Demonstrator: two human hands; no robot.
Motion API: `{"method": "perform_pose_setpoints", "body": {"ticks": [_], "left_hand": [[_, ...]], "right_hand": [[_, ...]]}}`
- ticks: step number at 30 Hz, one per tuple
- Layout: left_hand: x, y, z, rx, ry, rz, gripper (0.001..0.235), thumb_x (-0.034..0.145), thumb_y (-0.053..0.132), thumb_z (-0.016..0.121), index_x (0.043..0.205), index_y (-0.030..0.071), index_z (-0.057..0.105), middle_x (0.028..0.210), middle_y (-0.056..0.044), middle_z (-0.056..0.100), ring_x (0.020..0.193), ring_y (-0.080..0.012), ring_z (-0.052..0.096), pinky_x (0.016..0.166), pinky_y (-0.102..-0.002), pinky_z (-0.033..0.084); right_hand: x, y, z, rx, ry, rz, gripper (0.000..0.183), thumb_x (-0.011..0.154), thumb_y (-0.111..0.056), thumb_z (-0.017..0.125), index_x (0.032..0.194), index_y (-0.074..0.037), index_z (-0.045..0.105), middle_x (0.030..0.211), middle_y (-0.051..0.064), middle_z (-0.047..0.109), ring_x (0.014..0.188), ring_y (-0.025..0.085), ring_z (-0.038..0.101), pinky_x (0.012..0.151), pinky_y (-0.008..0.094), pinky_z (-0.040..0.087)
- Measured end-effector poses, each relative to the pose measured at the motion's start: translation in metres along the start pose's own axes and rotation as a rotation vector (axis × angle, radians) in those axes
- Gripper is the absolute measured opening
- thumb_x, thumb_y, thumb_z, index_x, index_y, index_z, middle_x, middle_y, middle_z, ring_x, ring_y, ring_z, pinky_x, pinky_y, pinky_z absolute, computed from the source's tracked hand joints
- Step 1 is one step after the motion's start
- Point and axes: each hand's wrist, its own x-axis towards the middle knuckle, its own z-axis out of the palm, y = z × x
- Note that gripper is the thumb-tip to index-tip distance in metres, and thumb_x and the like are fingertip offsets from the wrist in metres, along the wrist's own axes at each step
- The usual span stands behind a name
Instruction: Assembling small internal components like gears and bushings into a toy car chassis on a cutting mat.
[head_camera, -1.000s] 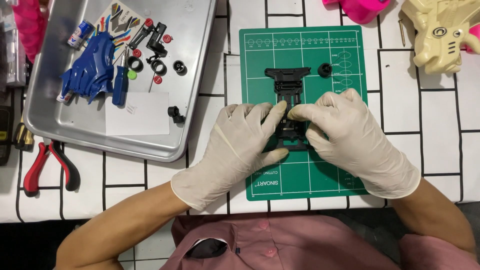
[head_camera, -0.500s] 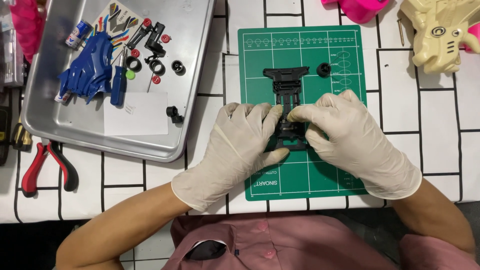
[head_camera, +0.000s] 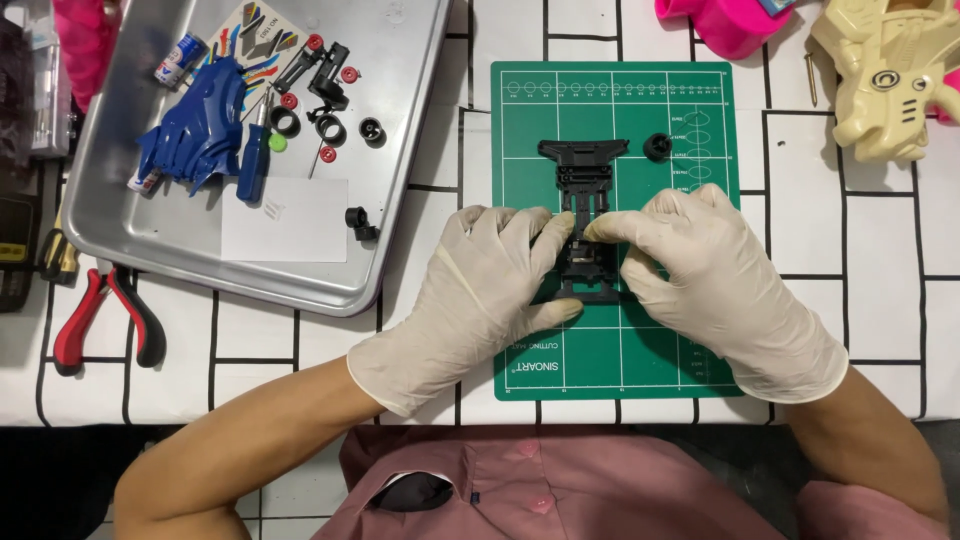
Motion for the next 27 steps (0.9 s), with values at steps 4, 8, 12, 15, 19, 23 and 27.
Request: {"method": "perform_pose_setpoints", "body": {"ticks": [4,8,12,15,19,23,27], "left_hand": [[0.001,-0.001,0.0,0.012,-0.002,0.004,0.095,0.068,0.081,0.08,0.132,0.014,0.059,0.11,-0.001,0.066,0.088,-0.0224,0.064,0.076,-0.039,0.048],[0.001,-0.002,-0.001,-0.052,0.012,0.012,0.1,0.064,0.086,0.081,0.127,0.012,0.059,0.099,0.0,0.063,0.083,-0.0233,0.064,0.071,-0.039,0.048],[-0.001,-0.004,0.0,-0.024,0.017,0.018,0.1,0.07,0.093,0.069,0.128,0.012,0.06,0.104,-0.001,0.066,0.083,-0.0225,0.065,0.07,-0.038,0.049],[0.0,-0.009,-0.008,-0.091,0.08,0.026,0.095,0.074,0.087,0.071,0.131,0.011,0.059,0.116,-0.005,0.068,0.089,-0.0259,0.067,0.071,-0.041,0.052],[0.008,-0.031,-0.03,-0.22,0.219,0.029,0.062,0.089,0.039,0.085,0.134,0.008,0.055,0.114,-0.012,0.074,0.09,-0.0275,0.073,0.071,-0.039,0.061],[0.009,-0.08,-0.067,-0.475,0.422,-0.036,0.037,0.101,-0.014,0.077,0.13,0.0,0.058,0.123,-0.021,0.072,0.114,-0.0345,0.073,0.109,-0.039,0.06],[0.011,-0.139,-0.09,-0.488,0.538,-0.02,0.016,0.107,-0.024,0.067,0.103,-0.008,0.065,0.1,-0.018,0.068,0.086,-0.0248,0.066,0.08,-0.035,0.056]], "right_hand": [[0.0,0.001,-0.001,-0.003,0.019,-0.005,0.04,0.082,0.005,0.062,0.116,-0.015,0.074,0.076,0.001,0.06,0.074,0.019,0.06,0.076,0.039,0.038],[-0.001,0.0,-0.003,-0.003,0.022,0.012,0.045,0.08,0.007,0.058,0.115,-0.018,0.073,0.08,-0.005,0.064,0.075,0.016,0.06,0.079,0.038,0.038],[0.002,-0.003,-0.008,0.003,0.108,-0.017,0.046,0.081,0.011,0.057,0.116,-0.014,0.073,0.088,-0.003,0.069,0.073,0.017,0.057,0.077,0.037,0.037],[0.007,-0.006,-0.013,0.015,0.173,0.015,0.039,0.088,0.011,0.059,0.114,-0.011,0.076,0.089,-0.001,0.072,0.074,0.02,0.059,0.083,0.038,0.045],[0.012,-0.013,-0.019,0.153,0.26,0.012,0.02,0.097,0.012,0.07,0.115,0.003,0.072,0.11,0.012,0.078,0.094,0.026,0.072,0.09,0.038,0.055],[0.011,-0.018,-0.022,0.262,0.32,0.002,0.03,0.095,0.008,0.086,0.118,0.012,0.067,0.112,0.023,0.075,0.1,0.031,0.074,0.099,0.04,0.06],[0.008,-0.019,-0.023,0.276,0.362,0.015,0.024,0.097,0.01,0.086,0.114,0.013,0.069,0.104,0.023,0.073,0.089,0.028,0.071,0.088,0.035,0.059]]}}
